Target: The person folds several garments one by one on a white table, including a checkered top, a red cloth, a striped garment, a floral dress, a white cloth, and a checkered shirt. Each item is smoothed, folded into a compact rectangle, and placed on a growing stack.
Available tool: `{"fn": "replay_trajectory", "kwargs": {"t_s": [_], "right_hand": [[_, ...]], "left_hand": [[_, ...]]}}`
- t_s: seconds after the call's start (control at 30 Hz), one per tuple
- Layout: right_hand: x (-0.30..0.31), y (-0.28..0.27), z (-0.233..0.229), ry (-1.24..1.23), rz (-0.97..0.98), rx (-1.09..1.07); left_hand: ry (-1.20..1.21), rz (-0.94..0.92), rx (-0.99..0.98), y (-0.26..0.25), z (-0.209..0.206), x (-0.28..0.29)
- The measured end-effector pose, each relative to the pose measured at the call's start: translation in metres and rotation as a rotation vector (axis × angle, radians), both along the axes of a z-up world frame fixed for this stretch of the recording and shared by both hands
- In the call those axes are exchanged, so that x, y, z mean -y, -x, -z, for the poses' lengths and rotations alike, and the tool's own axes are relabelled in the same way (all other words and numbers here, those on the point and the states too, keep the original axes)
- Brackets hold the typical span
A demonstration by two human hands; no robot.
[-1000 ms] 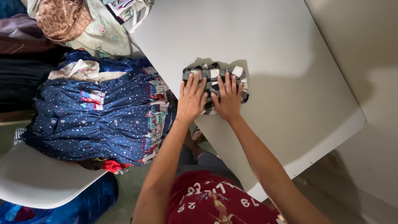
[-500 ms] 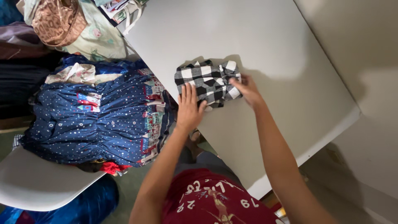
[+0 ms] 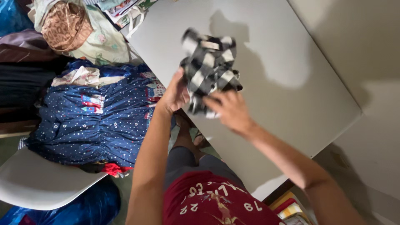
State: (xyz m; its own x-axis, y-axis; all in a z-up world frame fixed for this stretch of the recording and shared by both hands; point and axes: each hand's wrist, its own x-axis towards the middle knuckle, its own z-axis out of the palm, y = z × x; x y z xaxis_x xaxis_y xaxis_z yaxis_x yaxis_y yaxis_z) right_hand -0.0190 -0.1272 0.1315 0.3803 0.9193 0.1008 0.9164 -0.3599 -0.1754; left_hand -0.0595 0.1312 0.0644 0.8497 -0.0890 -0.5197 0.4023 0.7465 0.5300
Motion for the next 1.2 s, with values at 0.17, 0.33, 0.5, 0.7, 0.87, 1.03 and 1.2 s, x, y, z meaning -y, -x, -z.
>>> {"fn": "replay_trajectory", "kwargs": {"t_s": [0.17,0.33,0.5,0.7,0.87,1.03,1.2], "right_hand": [[0.001,0.053,0.063,-0.075,0.081,0.021],[0.008,0.075,0.094,-0.112,0.228,-0.321],[0.013,0.060,0.097,-0.701,0.663,-0.473],[-0.001,0.008,0.100,-0.810,0.858,-0.695],[-0.016,0.019,0.125,-0.821,0.836,-0.697],[-0.003,0.019,0.164,-0.744,0.915,-0.762],[0.010,0.005,0.185,-0.870,0.965,-0.768]], "left_hand": [[-0.269,0.120,-0.118,0.005,0.084,0.007],[-0.554,-0.281,0.003,0.019,0.132,0.041],[-1.238,-0.603,-0.023,0.044,0.100,0.073],[-1.079,-0.546,-0.090,0.055,0.082,0.088],[-0.961,-0.489,-0.017,0.054,0.097,0.086],[-1.057,-0.378,-0.073,0.046,0.105,0.071],[-1.173,-0.584,-0.004,0.037,0.106,0.068]]}}
